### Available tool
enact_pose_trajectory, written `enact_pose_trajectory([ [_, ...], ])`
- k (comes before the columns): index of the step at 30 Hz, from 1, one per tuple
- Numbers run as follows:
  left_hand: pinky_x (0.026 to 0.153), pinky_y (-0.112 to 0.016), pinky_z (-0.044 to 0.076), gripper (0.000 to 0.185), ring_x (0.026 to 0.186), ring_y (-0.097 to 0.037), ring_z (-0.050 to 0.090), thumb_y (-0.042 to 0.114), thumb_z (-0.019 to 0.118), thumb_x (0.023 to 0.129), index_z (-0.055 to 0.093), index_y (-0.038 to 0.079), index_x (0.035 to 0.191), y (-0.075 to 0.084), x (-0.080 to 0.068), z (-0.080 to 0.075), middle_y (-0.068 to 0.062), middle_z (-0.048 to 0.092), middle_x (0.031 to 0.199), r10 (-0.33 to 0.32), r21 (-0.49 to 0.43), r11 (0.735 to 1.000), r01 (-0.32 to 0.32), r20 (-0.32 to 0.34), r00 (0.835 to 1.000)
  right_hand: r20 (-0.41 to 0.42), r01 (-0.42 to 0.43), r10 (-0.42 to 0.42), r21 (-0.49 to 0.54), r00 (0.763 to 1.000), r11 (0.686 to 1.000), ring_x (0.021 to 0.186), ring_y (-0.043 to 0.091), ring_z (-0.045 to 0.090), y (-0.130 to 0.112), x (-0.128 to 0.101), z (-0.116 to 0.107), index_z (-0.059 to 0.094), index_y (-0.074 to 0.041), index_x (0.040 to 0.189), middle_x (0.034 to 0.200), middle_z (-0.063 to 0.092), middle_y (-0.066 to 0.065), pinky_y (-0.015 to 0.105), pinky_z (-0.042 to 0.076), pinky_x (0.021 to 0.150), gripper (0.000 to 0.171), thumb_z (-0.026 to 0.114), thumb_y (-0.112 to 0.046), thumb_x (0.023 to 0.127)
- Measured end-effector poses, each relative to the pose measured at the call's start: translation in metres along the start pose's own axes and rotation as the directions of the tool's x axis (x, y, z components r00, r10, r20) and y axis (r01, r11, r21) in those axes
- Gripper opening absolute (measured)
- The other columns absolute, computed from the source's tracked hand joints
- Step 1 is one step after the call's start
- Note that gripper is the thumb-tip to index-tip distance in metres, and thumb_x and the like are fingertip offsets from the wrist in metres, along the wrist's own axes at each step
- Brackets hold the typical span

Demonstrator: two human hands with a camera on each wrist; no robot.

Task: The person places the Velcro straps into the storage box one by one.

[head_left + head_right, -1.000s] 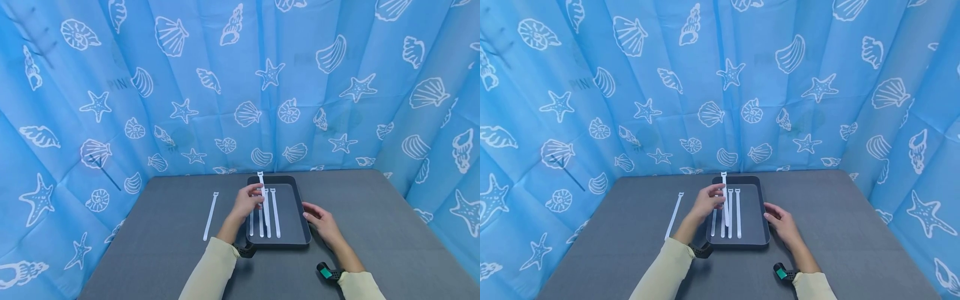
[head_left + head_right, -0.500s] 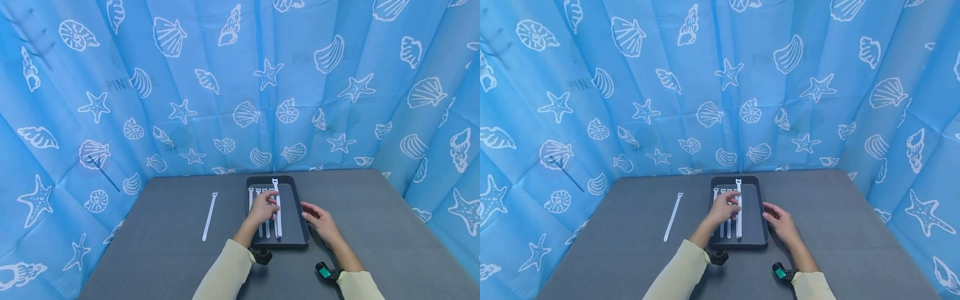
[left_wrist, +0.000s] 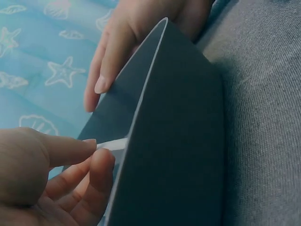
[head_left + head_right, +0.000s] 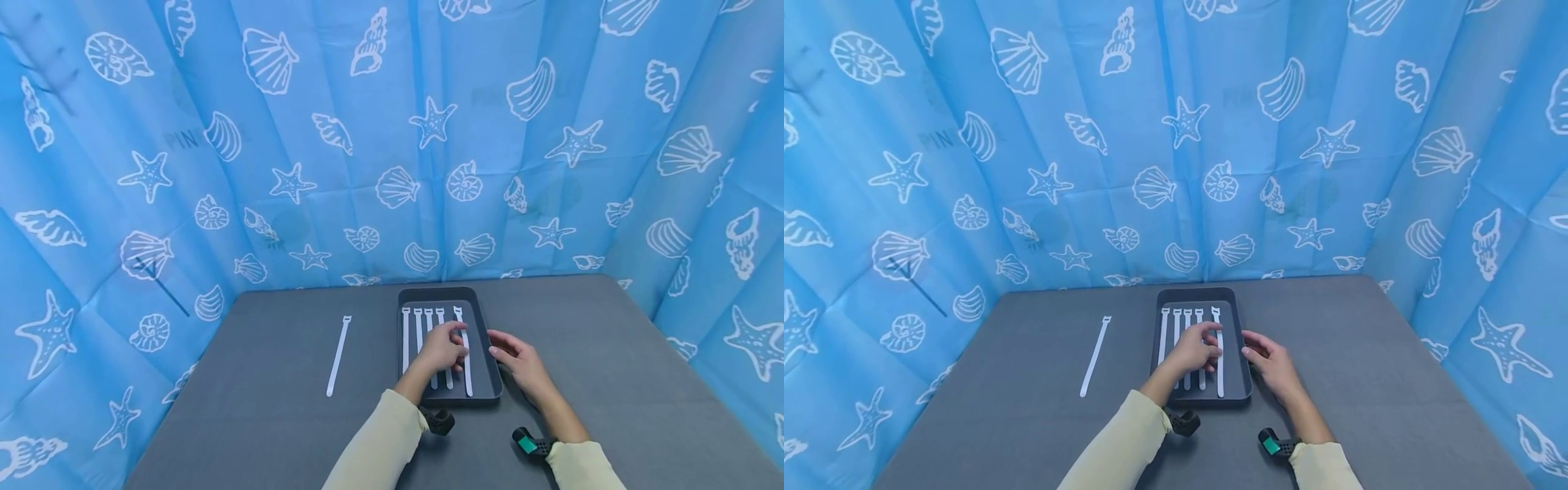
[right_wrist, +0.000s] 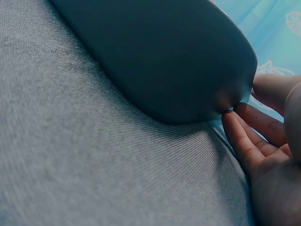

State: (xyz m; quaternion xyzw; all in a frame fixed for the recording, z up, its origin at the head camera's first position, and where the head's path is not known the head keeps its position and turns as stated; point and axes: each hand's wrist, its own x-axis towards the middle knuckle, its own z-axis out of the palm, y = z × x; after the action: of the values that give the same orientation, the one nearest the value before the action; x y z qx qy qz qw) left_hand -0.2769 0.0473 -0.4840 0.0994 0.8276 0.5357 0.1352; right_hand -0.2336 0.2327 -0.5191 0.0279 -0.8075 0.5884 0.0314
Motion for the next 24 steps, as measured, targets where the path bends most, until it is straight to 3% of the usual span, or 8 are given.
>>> enact_pose_trajectory([
  [12, 0.050, -0.028, 0.053, 0.051, 0.063, -0.016, 0.060, -0.001, 0.067, 0.088, 0.057, 0.017, 0.135, 0.003, 0.004, 0.007, -0.001, 0.055, 0.085, -0.029, 0.043, 0.999, 0.030, -0.029, 0.999, -0.011, -0.008, 0.008, 0.004, 1.000, 1.000, 0.125, 0.036, 0.049, 0.000, 0.001, 0.001, 0.048, -0.002, 0.140, 0.139, 0.050, 0.021, 0.048, 0.042, 0.099, 0.042, 0.054, -0.016, 0.101],
  [24, 0.049, -0.026, 0.051, 0.053, 0.059, -0.013, 0.060, -0.002, 0.067, 0.087, 0.057, 0.018, 0.135, 0.001, 0.003, 0.012, 0.005, 0.054, 0.089, 0.039, 0.167, 0.985, -0.033, -0.036, 0.999, -0.002, -0.017, 0.017, 0.028, 1.000, 0.999, 0.124, 0.036, 0.050, 0.000, 0.000, 0.000, 0.049, -0.002, 0.140, 0.139, 0.051, 0.021, 0.046, 0.043, 0.099, 0.042, 0.055, -0.015, 0.100],
])
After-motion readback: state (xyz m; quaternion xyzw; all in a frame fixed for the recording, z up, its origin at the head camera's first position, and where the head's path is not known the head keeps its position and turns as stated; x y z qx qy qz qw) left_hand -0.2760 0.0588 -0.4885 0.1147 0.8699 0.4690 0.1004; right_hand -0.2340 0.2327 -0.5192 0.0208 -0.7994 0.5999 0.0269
